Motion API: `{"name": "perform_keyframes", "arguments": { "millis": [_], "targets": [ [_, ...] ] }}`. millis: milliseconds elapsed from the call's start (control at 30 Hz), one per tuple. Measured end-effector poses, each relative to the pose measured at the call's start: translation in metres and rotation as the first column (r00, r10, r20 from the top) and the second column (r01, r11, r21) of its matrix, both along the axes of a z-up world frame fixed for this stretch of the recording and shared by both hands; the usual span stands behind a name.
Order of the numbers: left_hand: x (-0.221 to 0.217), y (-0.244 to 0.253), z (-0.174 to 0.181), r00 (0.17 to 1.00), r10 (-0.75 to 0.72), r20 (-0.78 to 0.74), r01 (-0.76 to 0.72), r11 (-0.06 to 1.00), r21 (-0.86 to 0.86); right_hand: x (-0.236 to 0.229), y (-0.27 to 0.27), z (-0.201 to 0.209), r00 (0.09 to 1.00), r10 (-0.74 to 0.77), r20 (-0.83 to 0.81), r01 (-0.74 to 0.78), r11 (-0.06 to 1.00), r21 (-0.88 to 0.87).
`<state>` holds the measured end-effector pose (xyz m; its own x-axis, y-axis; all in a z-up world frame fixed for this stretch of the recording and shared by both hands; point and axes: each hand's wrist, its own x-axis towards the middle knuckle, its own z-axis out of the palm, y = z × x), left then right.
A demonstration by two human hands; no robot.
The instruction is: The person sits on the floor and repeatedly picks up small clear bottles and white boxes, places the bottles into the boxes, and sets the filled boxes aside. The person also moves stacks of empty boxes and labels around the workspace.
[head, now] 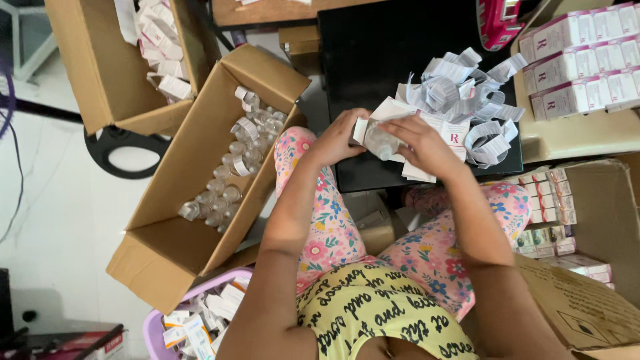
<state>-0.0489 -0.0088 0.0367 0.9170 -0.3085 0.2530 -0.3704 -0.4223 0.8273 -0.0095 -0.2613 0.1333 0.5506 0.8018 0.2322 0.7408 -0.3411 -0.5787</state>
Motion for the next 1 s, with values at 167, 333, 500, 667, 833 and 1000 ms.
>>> {"name": "perform_keyframes", "arguments": {
  "millis": [167,333,500,667,833,1000],
  "targets": [
    [0.006,0.008,-0.006,0.997,-0.025,-0.071,0.020,0.998,-0.061,0.027,0.018,0.001,0.992,0.106,-0.075,-0.110,0.992,-0.056],
    [0.006,0.019,-0.007,0.992,-0.003,-0.126,-0.010,0.995,-0.102,0.029,0.040,-0.002,0.997,0.080,0.010,-0.076,0.976,-0.206],
    [0.005,0.022,-0.010,0.986,0.030,-0.164,-0.047,0.994,-0.099,0.045,0.048,0.006,0.986,0.165,-0.035,-0.168,0.954,-0.249],
    [0.005,0.021,-0.008,0.986,0.023,-0.162,-0.038,0.995,-0.093,0.046,0.062,0.014,0.978,0.170,0.119,-0.091,0.866,-0.491],
    [0.003,0.020,-0.006,0.978,-0.005,-0.209,-0.019,0.993,-0.117,0.045,0.075,0.018,0.964,0.193,0.184,-0.063,0.835,-0.546],
    [0.004,0.019,-0.008,0.984,0.015,-0.180,-0.031,0.996,-0.085,0.038,0.083,-0.002,0.904,0.187,0.383,0.055,0.841,-0.539]
  ]
}}
